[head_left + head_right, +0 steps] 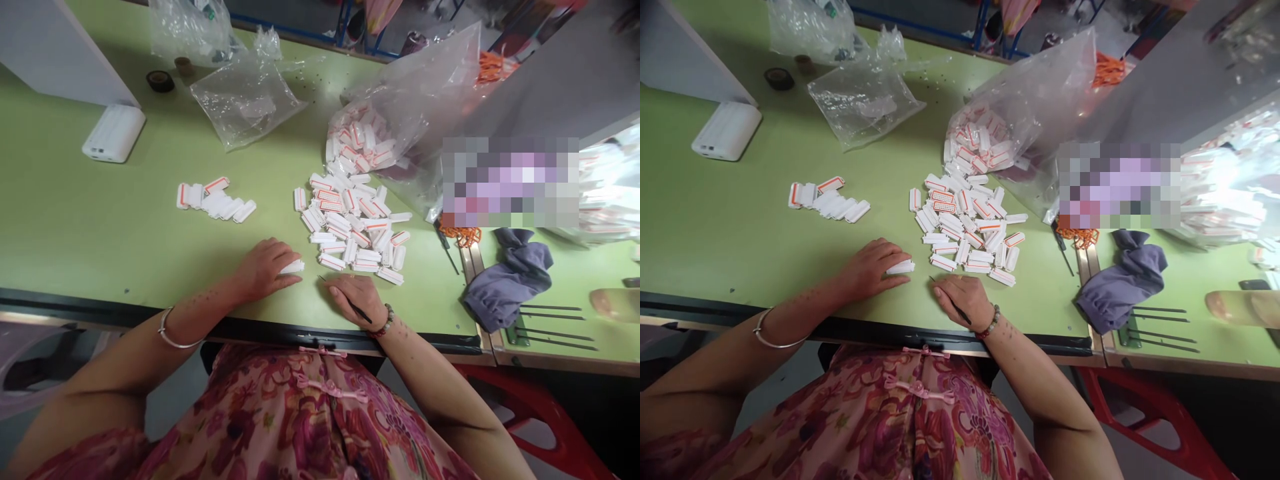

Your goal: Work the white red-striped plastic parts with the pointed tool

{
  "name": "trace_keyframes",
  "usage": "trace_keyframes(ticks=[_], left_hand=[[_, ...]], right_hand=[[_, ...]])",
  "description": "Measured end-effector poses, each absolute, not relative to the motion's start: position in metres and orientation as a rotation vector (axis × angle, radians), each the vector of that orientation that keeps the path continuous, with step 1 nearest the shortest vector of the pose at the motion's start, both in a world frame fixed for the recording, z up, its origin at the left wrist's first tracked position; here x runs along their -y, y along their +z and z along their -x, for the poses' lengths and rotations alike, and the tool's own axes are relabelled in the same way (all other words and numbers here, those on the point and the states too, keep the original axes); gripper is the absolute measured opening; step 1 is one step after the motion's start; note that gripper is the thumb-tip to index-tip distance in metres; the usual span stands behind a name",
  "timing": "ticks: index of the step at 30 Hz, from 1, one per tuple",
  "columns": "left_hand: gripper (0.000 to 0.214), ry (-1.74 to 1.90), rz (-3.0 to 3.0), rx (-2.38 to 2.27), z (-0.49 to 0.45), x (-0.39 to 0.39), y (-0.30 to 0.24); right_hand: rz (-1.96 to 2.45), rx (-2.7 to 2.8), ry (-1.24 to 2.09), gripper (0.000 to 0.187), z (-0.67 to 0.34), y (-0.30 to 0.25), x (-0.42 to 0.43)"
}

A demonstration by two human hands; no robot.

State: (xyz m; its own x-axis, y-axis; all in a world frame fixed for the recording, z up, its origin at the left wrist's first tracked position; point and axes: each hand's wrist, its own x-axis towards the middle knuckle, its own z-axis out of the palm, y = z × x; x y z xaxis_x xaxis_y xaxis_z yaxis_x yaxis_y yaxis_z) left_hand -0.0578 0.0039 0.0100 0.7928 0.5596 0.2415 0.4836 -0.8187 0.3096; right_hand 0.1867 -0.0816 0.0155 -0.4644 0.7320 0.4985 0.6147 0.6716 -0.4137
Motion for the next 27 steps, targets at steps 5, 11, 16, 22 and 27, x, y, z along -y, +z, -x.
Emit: trace_keyframes(ticks=[5,11,16,22,27], left_hand=[[0.029,0.456,-2.752,-0.763,0.054,0.002,0.012],[0.037,0.507,-2.760,-0.773,0.048,0.006,0.007],[0.033,0.522,-2.765,-0.753,0.050,0.003,0.003],[0.035,0.581,-2.741,-0.731,0.047,0.004,0.004],[0.034,0.531,-2.726,-0.641,0.048,0.005,0.004]], right_hand=[[1.017,2.209,0.206,0.022,-0.187,0.017,0.082],[0.947,2.164,0.241,0.021,-0.186,0.018,0.084],[0.938,2.182,0.243,0.019,-0.184,0.019,0.084],[0.910,2.211,0.281,0.018,-0.181,0.019,0.085],[0.916,2.218,0.269,0.019,-0.178,0.019,0.085]])
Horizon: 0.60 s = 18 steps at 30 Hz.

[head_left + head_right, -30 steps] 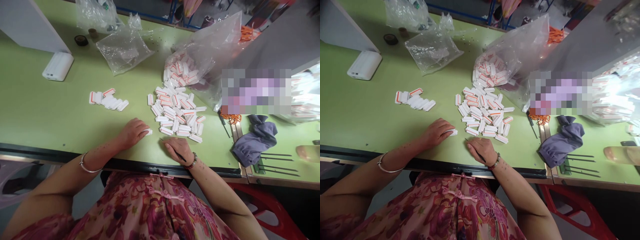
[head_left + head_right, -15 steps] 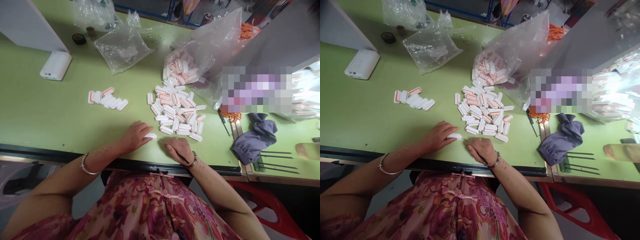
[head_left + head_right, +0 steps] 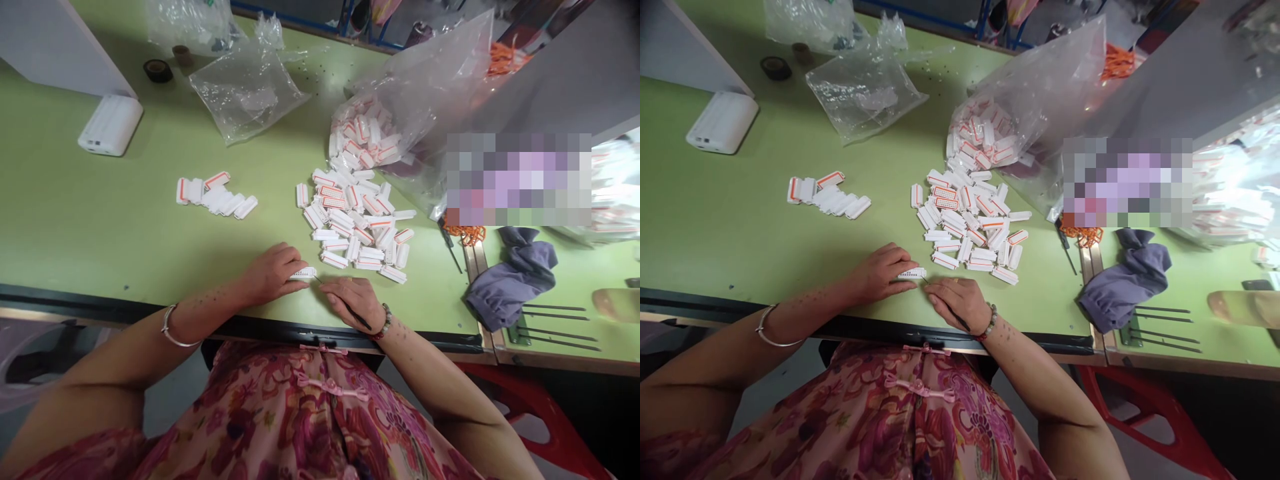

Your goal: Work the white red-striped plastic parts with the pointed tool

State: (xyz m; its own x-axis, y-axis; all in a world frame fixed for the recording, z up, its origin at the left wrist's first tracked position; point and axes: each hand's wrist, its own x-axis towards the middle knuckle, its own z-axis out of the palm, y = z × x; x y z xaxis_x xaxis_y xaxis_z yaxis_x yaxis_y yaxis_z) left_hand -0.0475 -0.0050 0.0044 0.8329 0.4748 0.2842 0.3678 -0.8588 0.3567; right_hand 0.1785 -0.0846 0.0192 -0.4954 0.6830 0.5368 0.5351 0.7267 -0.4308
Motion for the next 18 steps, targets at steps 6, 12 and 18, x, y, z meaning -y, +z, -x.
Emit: trace_keyframes(ticks=[6,12,18], left_hand=[[0.026,0.489,-2.753,-0.663,0.0474,0.0085,0.0035],[0.026,0.498,-2.793,-0.674,0.0457,0.0101,0.0022],[0.026,0.525,-2.840,-0.649,0.0459,0.0111,0.0028]], right_hand=[[0.935,2.234,0.294,0.019,-0.1778,0.0197,0.0837],[0.942,2.244,0.299,0.018,-0.1773,0.0193,0.0835],[0.928,2.240,0.303,0.018,-0.1770,0.0205,0.0836]])
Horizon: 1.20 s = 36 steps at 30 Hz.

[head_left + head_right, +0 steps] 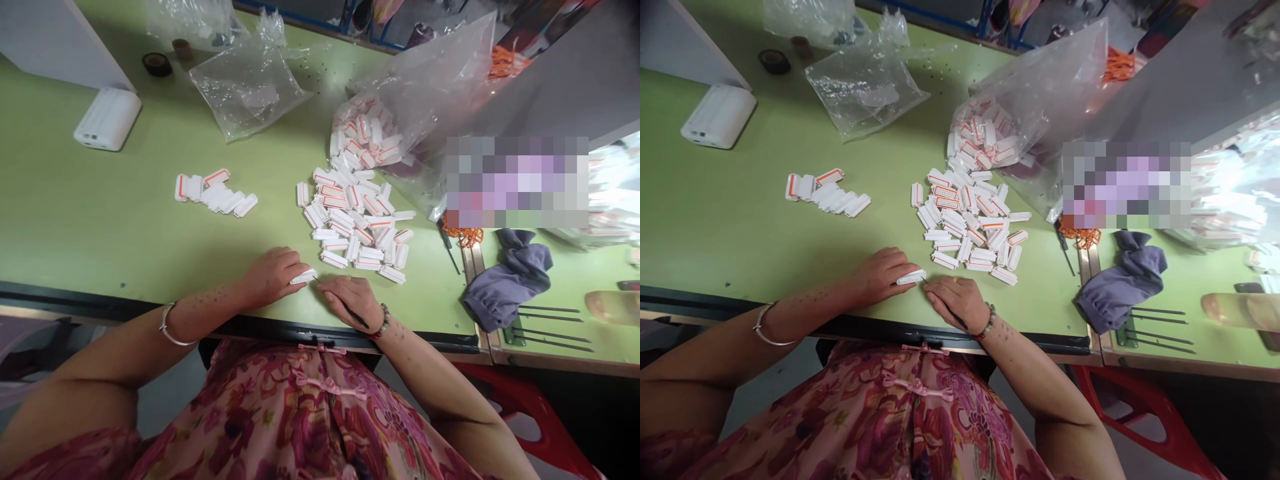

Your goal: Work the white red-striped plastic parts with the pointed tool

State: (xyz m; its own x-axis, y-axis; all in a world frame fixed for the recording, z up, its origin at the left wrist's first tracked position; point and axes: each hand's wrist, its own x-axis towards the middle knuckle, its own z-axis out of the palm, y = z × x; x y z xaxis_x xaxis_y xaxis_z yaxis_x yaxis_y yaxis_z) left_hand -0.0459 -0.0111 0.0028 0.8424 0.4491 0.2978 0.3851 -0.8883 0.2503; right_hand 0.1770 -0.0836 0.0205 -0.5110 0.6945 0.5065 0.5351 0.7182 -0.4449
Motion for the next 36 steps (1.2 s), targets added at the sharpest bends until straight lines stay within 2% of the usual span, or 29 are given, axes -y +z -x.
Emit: trace_keyframes(ticks=[11,23,29,36], left_hand=[[0.027,0.550,-2.915,-0.649,0.045,0.012,-0.001],[0.027,0.571,-2.888,-0.658,0.042,0.014,0.004],[0.030,0.642,-2.804,-0.692,0.043,0.013,0.000],[0.033,0.550,-2.710,-0.743,0.043,0.012,0.003]], right_hand=[[0.973,2.218,0.333,0.020,-0.177,0.018,0.085],[0.985,2.429,0.134,0.017,-0.165,0.032,0.080],[1.003,2.295,0.116,0.020,-0.161,0.021,0.077],[0.900,2.235,0.169,0.019,-0.163,0.018,0.081]])
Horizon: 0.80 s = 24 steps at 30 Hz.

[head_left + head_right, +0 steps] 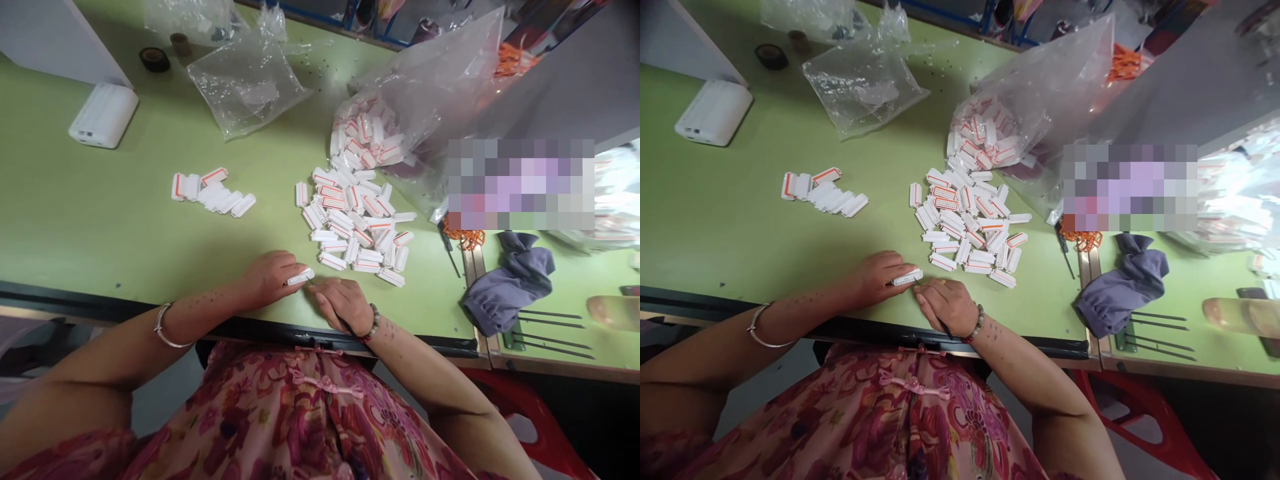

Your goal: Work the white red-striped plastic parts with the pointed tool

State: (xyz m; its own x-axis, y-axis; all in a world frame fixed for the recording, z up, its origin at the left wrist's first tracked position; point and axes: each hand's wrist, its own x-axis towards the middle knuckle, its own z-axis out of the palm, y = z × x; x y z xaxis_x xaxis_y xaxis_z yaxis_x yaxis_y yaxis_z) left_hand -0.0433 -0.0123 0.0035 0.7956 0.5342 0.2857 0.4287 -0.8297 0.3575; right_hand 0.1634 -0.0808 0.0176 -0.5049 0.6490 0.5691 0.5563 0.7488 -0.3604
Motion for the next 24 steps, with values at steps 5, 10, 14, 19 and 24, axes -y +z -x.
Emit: trace_keyframes(ticks=[5,10,14,19,24], left_hand=[[0.034,0.530,-2.711,-0.734,0.0431,0.0119,0.0032],[0.032,0.534,-2.734,-0.742,0.0429,0.0121,0.0011],[0.031,0.538,-2.774,-0.731,0.0431,0.0121,-0.0007],[0.031,0.528,-2.774,-0.728,0.0434,0.0122,0.0008],[0.032,0.500,-2.736,-0.757,0.0427,0.0128,0.0033]], right_hand=[[0.937,2.228,0.216,0.023,-0.1644,0.0136,0.0799],[0.963,2.229,0.249,0.024,-0.1649,0.0121,0.0805],[1.018,2.230,0.263,0.023,-0.1619,0.0172,0.0794],[1.034,2.259,0.297,0.025,-0.1626,0.0162,0.0793],[0.939,2.232,0.207,0.024,-0.1644,0.0112,0.0822]])
